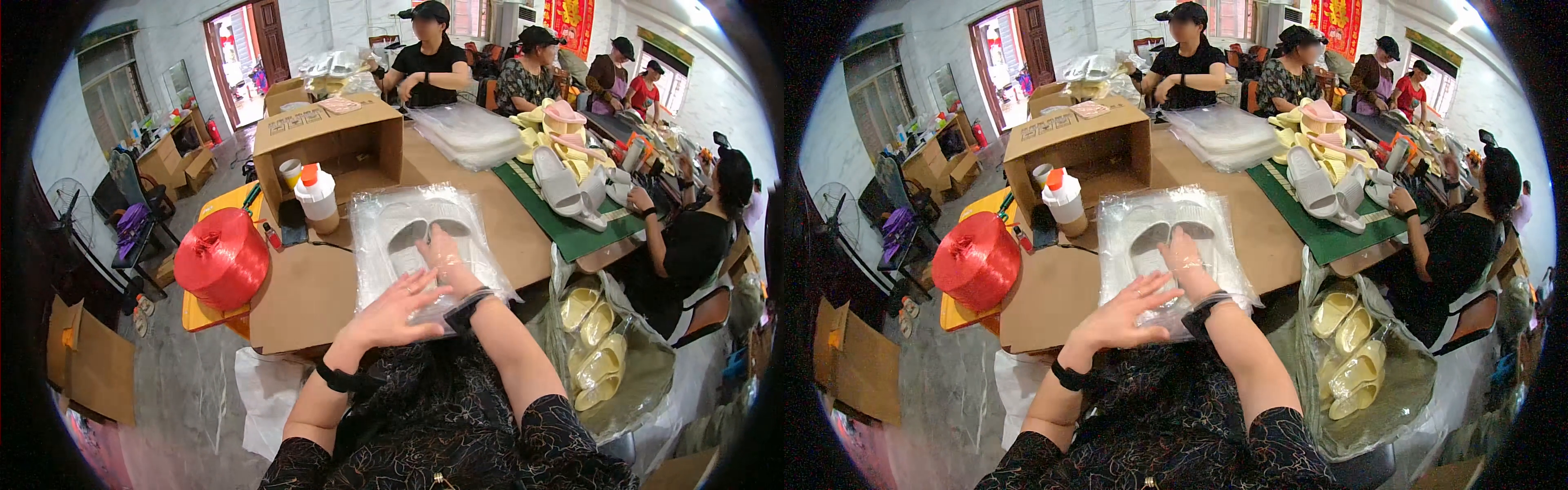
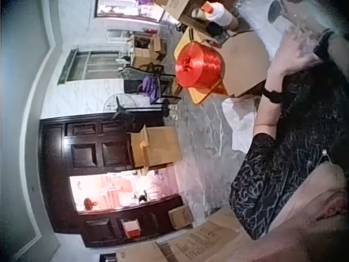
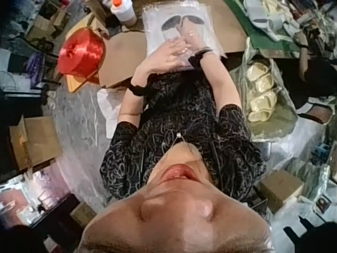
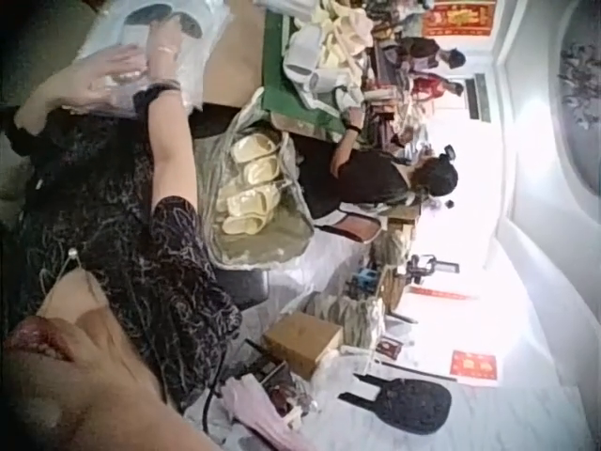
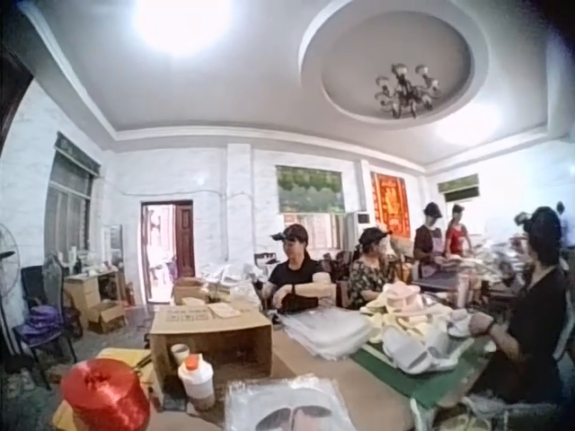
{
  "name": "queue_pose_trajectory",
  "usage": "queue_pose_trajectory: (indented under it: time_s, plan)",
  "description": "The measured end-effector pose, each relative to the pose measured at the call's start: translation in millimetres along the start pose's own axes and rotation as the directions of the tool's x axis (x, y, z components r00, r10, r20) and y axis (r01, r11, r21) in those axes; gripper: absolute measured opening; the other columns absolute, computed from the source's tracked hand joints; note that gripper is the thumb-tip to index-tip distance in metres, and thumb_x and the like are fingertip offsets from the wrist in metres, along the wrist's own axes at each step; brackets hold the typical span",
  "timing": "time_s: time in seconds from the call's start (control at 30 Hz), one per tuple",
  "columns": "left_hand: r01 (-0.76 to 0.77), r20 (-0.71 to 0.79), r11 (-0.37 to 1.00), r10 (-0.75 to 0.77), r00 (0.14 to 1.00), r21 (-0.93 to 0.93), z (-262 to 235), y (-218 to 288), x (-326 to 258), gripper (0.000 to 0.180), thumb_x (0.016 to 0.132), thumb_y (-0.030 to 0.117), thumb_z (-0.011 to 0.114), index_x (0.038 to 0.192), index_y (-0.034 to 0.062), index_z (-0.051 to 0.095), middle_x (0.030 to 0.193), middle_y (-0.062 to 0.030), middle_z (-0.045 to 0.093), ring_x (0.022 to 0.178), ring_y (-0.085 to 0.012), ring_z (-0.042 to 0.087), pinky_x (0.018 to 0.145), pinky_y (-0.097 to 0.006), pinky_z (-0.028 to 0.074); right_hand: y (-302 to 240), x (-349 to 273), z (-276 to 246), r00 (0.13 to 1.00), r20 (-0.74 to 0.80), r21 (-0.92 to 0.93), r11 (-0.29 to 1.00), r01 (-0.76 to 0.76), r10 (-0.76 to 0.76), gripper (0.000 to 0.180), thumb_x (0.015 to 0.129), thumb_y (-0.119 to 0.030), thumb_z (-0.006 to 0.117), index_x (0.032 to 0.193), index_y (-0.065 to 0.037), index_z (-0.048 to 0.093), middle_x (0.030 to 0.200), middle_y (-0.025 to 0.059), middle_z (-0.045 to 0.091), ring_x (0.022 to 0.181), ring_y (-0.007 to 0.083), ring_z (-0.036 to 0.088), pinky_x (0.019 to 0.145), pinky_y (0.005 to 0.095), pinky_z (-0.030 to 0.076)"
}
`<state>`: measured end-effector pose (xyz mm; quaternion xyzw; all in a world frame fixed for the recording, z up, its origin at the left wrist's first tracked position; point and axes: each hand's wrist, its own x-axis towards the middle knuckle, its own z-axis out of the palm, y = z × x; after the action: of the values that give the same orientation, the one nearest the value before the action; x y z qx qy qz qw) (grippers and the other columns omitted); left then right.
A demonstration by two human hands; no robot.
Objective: The recorder is packing white foam slippers into individual plastic bags and placing them in a box.
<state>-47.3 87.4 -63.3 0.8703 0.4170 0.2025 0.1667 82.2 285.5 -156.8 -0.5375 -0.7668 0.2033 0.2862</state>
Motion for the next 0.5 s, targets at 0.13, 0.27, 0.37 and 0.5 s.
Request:
queue_pose_trajectory:
  time_s: [0.13, 0.27, 0.37, 0.5]
  plan:
    - [0.155, -0.285, 0.986, -0.168, 0.944, -0.067, 18, -51, -8, 0.072, 0.091, 0.053, 0.063, 0.151, 0.0199, 0.042, 0.162, -0.0188, 0.022, 0.149, -0.0454, 0.017, 0.120, -0.052, 0.021, 12, -59, 3, 0.823, -0.289, -0.069, 0.868, 0.491, -0.489, 0.062, 0.083, -0.029, 0.073, 0.132, 0.000, 0.049, 0.118, 0.0285, 0.057, 0.107, 0.0443, 0.056, 0.094, 0.0502, 0.047]
    - [0.468, -0.350, 0.883, -0.452, 0.821, -0.042, 27, -66, -10, 0.078, 0.088, 0.056, 0.066, 0.152, 0.0206, 0.040, 0.161, -0.0304, 0.010, 0.149, -0.0468, 0.013, 0.120, -0.051, 0.021, -23, -142, -60, 0.885, -0.008, -0.051, 0.884, 0.465, -0.466, 0.043, 0.085, -0.024, 0.075, 0.120, 0.000, 0.063, 0.110, 0.0204, 0.064, 0.104, 0.0340, 0.062, 0.087, 0.0432, 0.051]
    - [0.539, -0.272, 0.841, -0.527, 0.805, -0.035, 45, -80, -13, 0.082, 0.085, 0.056, 0.069, 0.153, 0.0245, 0.037, 0.160, -0.0344, 0.007, 0.150, -0.0470, 0.010, 0.120, -0.051, 0.020, -63, -169, -137, 0.824, 0.446, 0.463, 0.878, 0.122, -0.350, 0.024, 0.090, -0.021, 0.072, 0.099, 0.001, 0.072, 0.089, 0.0147, 0.071, 0.083, 0.0212, 0.068, 0.075, 0.0351, 0.054]
    - [0.508, -0.295, 0.859, -0.501, 0.814, -0.056, 63, -94, -24, 0.081, 0.085, 0.051, 0.070, 0.153, 0.0228, 0.038, 0.159, -0.0336, 0.012, 0.150, -0.0456, 0.011, 0.120, -0.050, 0.021, -61, -161, -176, 0.961, 0.040, 0.613, 0.766, 0.193, -0.274, 0.012, 0.090, -0.011, 0.070, 0.091, 0.000, 0.073, 0.077, 0.0025, 0.071, 0.071, 0.0080, 0.062, 0.064, 0.0239, 0.049]
